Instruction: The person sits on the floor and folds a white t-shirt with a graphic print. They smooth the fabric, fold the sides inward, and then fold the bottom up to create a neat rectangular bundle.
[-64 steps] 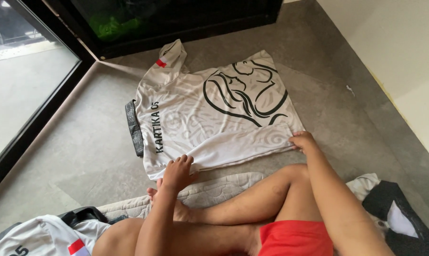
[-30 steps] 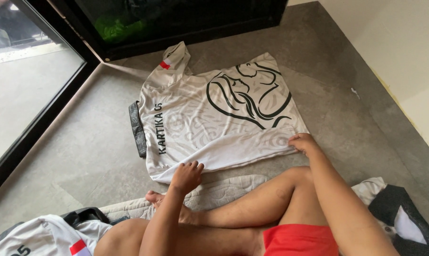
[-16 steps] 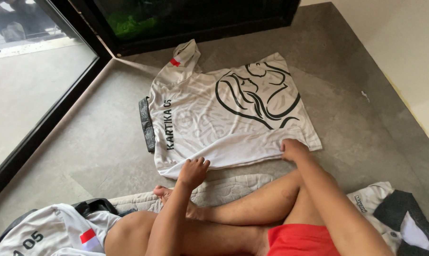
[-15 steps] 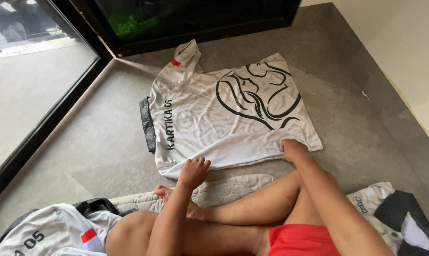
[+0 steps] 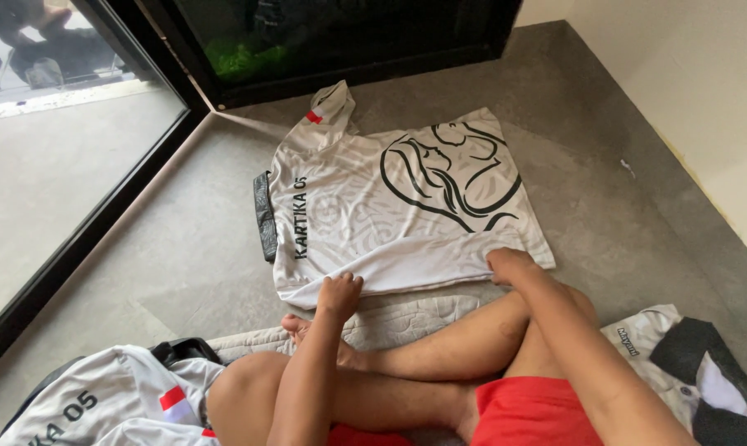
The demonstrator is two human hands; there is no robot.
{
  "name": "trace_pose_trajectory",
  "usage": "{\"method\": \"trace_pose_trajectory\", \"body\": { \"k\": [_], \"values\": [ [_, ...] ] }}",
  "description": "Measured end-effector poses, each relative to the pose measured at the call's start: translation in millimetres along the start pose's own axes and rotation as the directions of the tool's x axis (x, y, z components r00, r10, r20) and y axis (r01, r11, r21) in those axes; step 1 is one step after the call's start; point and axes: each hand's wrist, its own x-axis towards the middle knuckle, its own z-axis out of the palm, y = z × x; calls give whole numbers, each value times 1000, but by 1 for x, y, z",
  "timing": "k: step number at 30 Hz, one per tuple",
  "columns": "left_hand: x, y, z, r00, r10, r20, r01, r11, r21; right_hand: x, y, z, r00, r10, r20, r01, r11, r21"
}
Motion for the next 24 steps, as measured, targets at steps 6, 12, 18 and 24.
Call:
{"method": "trace_pose_trajectory", "body": {
  "k": [6,12,18,24],
  "values": [
    [-13,11,-50,998,-19,60,19,1000,-8,-12,-4,-9,999,38,-9,-38,998,40],
    [-23,23,-80,990,-72,120,75,997,-23,-35,-13,-26,999,40,-11,-40,998,54],
    [-33,36,-94,982,-121,146,131,990,-58,-41,-17,-33,998,12,-59,-8,997,71],
    [-29,51,-105,982,-133,136,147,985,-94,-60,-32,-44,996,-15,-92,25,993,114]
  ]
}}
